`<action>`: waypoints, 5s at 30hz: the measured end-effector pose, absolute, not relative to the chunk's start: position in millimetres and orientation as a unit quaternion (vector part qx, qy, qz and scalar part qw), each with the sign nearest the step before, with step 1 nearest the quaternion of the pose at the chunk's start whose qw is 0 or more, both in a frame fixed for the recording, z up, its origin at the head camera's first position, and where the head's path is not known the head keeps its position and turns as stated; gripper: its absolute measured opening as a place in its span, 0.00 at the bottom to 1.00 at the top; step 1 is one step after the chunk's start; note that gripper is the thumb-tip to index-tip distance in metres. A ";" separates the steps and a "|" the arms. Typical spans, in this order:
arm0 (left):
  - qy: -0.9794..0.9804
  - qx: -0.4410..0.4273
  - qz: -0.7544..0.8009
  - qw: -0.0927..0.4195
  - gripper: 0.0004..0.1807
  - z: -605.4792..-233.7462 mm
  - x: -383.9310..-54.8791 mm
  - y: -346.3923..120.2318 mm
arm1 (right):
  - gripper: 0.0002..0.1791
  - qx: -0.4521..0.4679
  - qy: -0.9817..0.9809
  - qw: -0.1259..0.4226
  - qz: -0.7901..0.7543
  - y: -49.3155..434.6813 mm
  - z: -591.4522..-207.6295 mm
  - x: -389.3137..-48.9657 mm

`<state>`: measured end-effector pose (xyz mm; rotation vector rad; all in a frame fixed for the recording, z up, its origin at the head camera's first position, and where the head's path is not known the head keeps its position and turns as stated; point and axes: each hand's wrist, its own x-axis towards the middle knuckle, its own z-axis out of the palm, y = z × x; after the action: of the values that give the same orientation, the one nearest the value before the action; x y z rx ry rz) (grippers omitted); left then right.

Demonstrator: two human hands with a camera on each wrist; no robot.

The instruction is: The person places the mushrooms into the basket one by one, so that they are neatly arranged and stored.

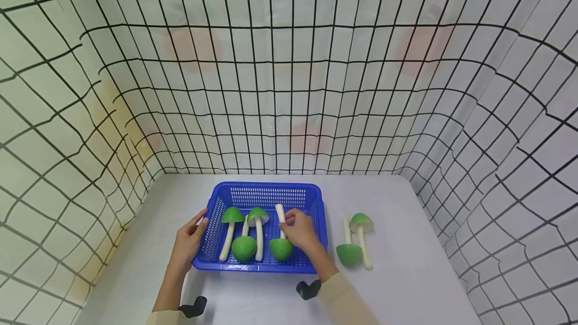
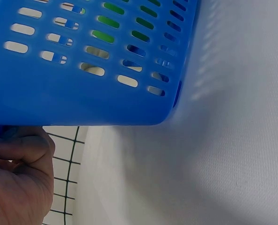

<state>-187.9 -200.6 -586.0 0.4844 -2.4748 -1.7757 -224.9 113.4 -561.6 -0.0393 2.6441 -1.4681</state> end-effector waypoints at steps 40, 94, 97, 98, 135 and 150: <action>-0.799 0.166 -0.577 0.020 0.26 -587.7 -189.8 -201.4 | 0.16 0.005 0.879 0.132 -0.458 91.3 -577.6 -240.3; -0.794 0.166 -0.584 0.027 0.25 -586.9 -188.6 -200.6 | 0.19 0.009 0.880 0.169 -0.444 95.2 -586.5 -241.2; -0.795 0.166 -0.583 0.027 0.25 -587.0 -188.8 -200.6 | 0.18 0.009 0.883 0.166 -0.439 94.8 -586.6 -240.7; -0.794 0.166 -0.583 0.028 0.25 -587.0 -188.9 -200.5 | 0.18 0.009 0.884 0.166 -0.437 94.8 -586.5 -240.4; -0.800 0.170 -0.575 0.021 0.26 -584.6 -187.9 -199.3 | 0.20 0.003 0.898 0.100 -0.428 112.1 -575.8 -234.7; -0.800 0.172 -0.574 0.019 0.26 -581.3 -186.1 -196.9 | 0.18 -0.017 0.901 0.049 -0.432 129.1 -561.4 -225.0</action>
<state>-186.1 -196.9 -581.3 0.5322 -2.4830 -1.7825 -225.0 129.1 -561.4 -0.0532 2.7450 -1.3157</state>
